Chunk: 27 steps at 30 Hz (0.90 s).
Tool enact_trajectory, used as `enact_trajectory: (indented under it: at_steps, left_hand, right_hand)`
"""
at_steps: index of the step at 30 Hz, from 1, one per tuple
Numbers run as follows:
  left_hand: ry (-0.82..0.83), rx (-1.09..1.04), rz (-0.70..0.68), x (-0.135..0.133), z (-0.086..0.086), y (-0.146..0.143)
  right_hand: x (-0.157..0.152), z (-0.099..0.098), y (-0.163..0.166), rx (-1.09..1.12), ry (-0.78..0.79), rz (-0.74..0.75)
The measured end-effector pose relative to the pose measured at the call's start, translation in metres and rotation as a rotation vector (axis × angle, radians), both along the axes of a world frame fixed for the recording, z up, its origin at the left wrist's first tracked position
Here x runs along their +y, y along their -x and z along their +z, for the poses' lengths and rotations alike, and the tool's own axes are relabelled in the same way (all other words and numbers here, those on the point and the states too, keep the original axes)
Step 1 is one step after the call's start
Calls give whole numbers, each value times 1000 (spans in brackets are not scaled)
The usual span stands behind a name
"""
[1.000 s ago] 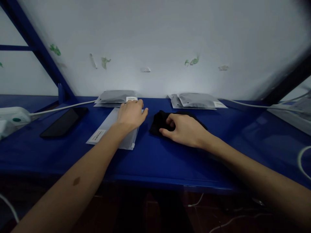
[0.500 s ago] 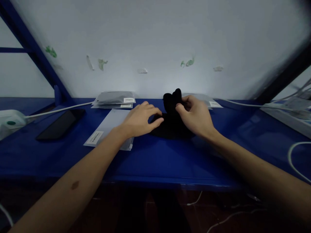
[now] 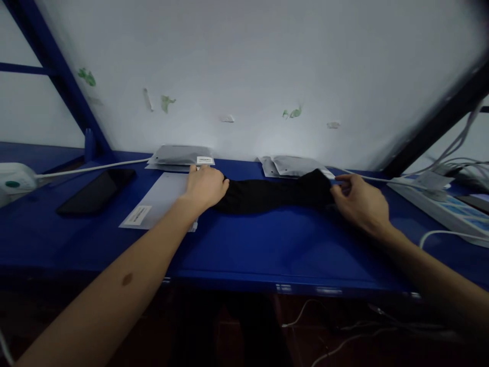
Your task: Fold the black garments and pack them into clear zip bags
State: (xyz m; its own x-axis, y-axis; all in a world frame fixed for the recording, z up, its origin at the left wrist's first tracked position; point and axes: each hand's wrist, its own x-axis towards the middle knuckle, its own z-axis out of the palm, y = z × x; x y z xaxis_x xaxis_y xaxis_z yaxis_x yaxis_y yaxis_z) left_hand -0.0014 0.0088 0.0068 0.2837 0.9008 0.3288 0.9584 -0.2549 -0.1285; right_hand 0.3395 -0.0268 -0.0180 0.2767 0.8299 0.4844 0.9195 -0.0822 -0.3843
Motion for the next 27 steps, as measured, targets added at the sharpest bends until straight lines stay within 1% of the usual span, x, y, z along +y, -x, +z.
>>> enact_trajectory:
  at_steps: [1,3,5,7,9,10,12,15,18,23,27]
  left_hand:
    - [-4,-6,4,-1,0,0]
    - [-12,-20,4,-2,0,-1]
    - [-12,-34,-15,-2,0,0]
    - [12,-35,-36,-2,0,1]
    - [40,-17,-38,-2,0,2]
    - [51,-7,-30,-1,0,2]
    - [65,8,-11,0,1,3]
    - [74,36,10,2,1,3]
    - [71,50,14,4,0,3]
    - [67,27,3,3,0,5]
    - [81,25,2,1,2,5]
  right_hand:
    - [-1,-1,1,-46,-24,17]
    - [1,2,8,-115,-129,74]
    - [8,8,18,-176,-177,181]
    - [18,11,26,-248,-112,310]
    - [27,9,28,-321,-1,369]
    - [31,5,27,-345,44,370]
    - [37,-3,22,-341,86,334]
    - [40,-11,11,-274,70,243]
    - [39,-11,5,-202,39,178]
    - [37,-6,2,-57,-14,170]
    - [40,-8,-2,-127,-75,211]
